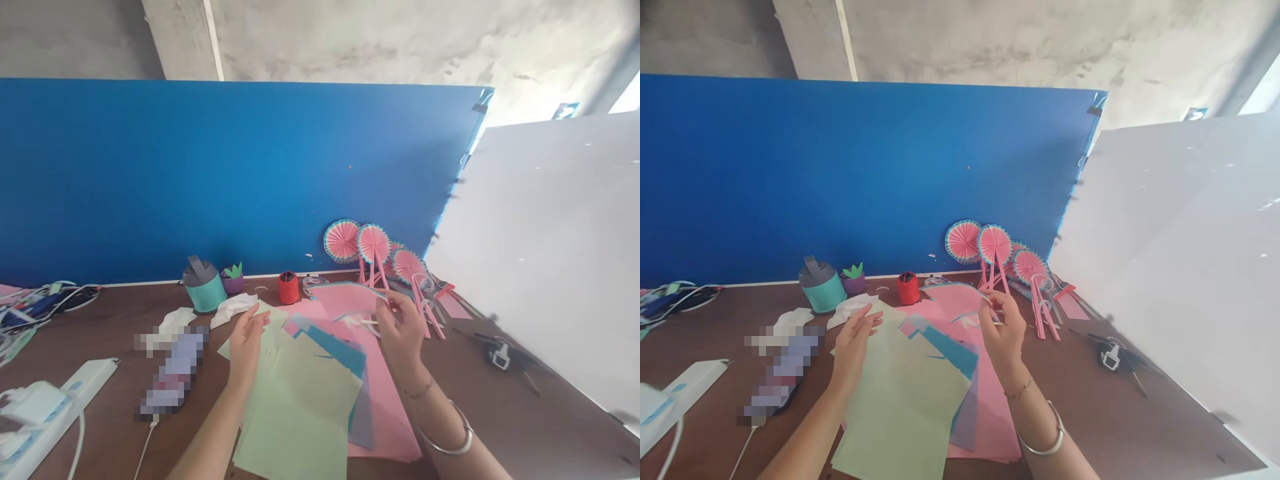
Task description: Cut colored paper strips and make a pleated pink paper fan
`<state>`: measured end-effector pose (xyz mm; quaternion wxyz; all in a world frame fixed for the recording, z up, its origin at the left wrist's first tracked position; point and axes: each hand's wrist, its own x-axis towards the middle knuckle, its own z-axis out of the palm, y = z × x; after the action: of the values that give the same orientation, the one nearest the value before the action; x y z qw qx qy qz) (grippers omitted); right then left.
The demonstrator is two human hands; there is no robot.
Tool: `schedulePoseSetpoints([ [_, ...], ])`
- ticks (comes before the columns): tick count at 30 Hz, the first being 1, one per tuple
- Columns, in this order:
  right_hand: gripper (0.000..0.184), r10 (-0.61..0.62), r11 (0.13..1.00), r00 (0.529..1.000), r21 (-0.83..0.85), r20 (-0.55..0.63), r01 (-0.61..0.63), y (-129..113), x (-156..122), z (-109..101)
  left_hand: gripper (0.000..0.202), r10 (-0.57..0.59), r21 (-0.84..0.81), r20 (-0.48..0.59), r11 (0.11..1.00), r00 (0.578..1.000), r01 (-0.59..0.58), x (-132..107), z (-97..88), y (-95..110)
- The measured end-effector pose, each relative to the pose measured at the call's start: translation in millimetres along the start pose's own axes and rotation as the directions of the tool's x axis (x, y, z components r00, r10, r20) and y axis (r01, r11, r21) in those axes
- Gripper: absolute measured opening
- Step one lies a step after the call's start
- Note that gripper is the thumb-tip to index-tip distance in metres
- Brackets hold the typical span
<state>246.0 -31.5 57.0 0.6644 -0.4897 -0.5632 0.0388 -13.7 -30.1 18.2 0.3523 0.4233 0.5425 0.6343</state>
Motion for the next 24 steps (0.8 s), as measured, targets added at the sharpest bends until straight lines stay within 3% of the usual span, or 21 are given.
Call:
schedulePoseSetpoints([
  [1, 0.006, -0.146, 0.989, 0.987, -0.020, 0.071, 0.148, -8.3, 0.0, -2.3, 0.044, 0.074, 0.060, 0.001, 0.995, 0.997, -0.074, -4.9, 1.1, 6.8],
  [3, 0.007, -0.419, 0.897, 0.871, -0.029, 0.256, 0.441, -22.0, -8.1, -0.9, 0.035, 0.264, 0.229, 0.093, 0.933, 0.960, -0.278, -18.6, 4.9, 24.1],
  [5, 0.010, -0.505, 0.808, 0.725, -0.039, 0.469, 0.588, -28.8, -26.5, 6.9, 0.042, 0.416, 0.321, 0.356, 0.786, 0.837, -0.528, -35.6, 9.5, 43.0],
  [7, 0.016, -0.459, 0.787, 0.640, -0.052, 0.616, 0.615, -27.2, -51.9, 17.6, 0.058, 0.380, 0.321, 0.659, 0.639, 0.649, -0.699, -53.8, 12.1, 57.3],
  [8, 0.018, -0.470, 0.778, 0.601, -0.018, 0.647, 0.628, -23.5, -65.3, 22.8, 0.065, 0.321, 0.312, 0.750, 0.599, 0.579, -0.737, -62.6, 11.8, 60.6],
  [10, 0.017, -0.470, 0.785, 0.552, 0.040, 0.689, 0.619, -12.7, -89.8, 31.2, 0.077, 0.186, 0.320, 0.844, 0.579, 0.504, -0.750, -77.2, 7.3, 56.7],
  [11, 0.015, -0.470, 0.782, 0.527, 0.056, 0.708, 0.621, -7.1, -99.6, 34.2, 0.080, 0.121, 0.353, 0.853, 0.583, 0.508, -0.732, -82.3, 3.8, 49.4],
  [13, 0.011, -0.430, 0.781, 0.471, 0.055, 0.770, 0.622, 1.0, -112.8, 37.9, 0.084, 0.061, 0.443, 0.812, 0.583, 0.580, -0.681, -87.6, -3.7, 27.6],
  [15, 0.010, -0.400, 0.758, 0.421, 0.036, 0.814, 0.651, 2.8, -117.9, 39.3, 0.077, 0.079, 0.489, 0.747, 0.606, 0.660, -0.627, -87.7, -10.0, 4.3],
  [17, 0.010, -0.356, 0.766, 0.375, 0.038, 0.856, 0.642, -0.8, -116.5, 38.7, 0.059, 0.126, 0.476, 0.708, 0.642, 0.694, -0.602, -85.5, -14.8, -12.1],
  [20, 0.012, -0.269, 0.793, 0.338, 0.008, 0.902, 0.609, -7.5, -107.2, 33.0, 0.032, 0.181, 0.482, 0.696, 0.599, 0.694, -0.640, -81.8, -20.7, -19.5],
  [24, 0.016, -0.163, 0.783, 0.322, -0.076, 0.933, 0.617, -2.7, -91.3, 18.2, 0.026, 0.316, 0.484, 0.712, 0.424, 0.626, -0.765, -75.8, -25.7, -17.6],
])
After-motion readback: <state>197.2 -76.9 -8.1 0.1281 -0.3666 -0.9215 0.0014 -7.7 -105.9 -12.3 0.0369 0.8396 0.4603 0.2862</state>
